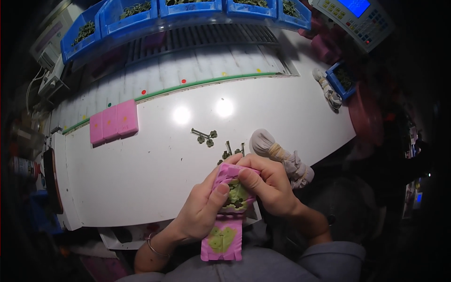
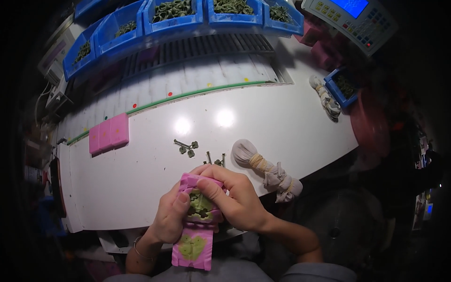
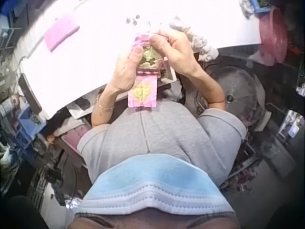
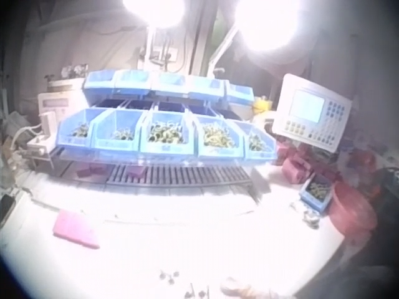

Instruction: The person places small green leaf-shaped pieces into various pink molds, applies white paste with a cloth, and connects components together using a thin wire.

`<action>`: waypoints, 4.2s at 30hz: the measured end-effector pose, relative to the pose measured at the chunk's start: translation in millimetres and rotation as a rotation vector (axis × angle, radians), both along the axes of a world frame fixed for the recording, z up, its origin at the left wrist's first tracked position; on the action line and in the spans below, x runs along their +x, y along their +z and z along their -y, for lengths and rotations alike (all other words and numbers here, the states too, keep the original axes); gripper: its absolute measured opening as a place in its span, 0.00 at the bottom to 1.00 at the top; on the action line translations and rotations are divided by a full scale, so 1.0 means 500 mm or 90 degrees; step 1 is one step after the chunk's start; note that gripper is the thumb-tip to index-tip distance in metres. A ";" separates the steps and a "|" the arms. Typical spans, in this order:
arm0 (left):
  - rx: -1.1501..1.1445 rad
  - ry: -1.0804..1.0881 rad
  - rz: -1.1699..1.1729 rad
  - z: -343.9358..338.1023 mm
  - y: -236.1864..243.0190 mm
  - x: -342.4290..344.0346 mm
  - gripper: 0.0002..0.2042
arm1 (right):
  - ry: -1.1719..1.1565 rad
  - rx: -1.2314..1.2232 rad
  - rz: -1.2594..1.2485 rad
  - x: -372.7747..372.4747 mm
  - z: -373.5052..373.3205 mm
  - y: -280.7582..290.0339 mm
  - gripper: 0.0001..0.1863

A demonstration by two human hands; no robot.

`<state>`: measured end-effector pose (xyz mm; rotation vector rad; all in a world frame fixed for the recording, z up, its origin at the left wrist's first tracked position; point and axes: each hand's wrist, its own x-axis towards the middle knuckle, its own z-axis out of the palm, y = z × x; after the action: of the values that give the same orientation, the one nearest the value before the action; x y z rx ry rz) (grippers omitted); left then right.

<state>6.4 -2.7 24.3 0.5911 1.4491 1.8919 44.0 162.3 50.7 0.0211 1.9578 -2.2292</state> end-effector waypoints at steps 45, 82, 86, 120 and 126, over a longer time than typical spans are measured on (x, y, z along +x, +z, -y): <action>-0.122 0.104 0.015 0.050 -0.040 0.019 0.17 | -0.042 0.117 -0.163 0.030 0.034 -0.059 0.11; -0.120 0.089 -0.129 0.086 -0.105 0.015 0.35 | -0.123 0.092 -0.175 0.024 0.054 -0.026 0.12; -0.113 0.145 -0.082 0.076 -0.111 0.003 0.27 | -0.110 0.049 -0.152 0.014 0.062 -0.046 0.11; -0.074 0.075 -0.072 0.184 0.002 -0.117 0.47 | -0.013 -0.090 -0.105 -0.122 0.161 -0.049 0.30; -0.085 0.475 0.166 0.335 0.041 -0.261 0.30 | 0.007 0.106 -0.163 -0.126 0.168 -0.072 0.20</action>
<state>-123.9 -170.3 44.8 -0.3115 1.7365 2.2739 -19.0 78.2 14.7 -0.2642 2.2627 -2.1461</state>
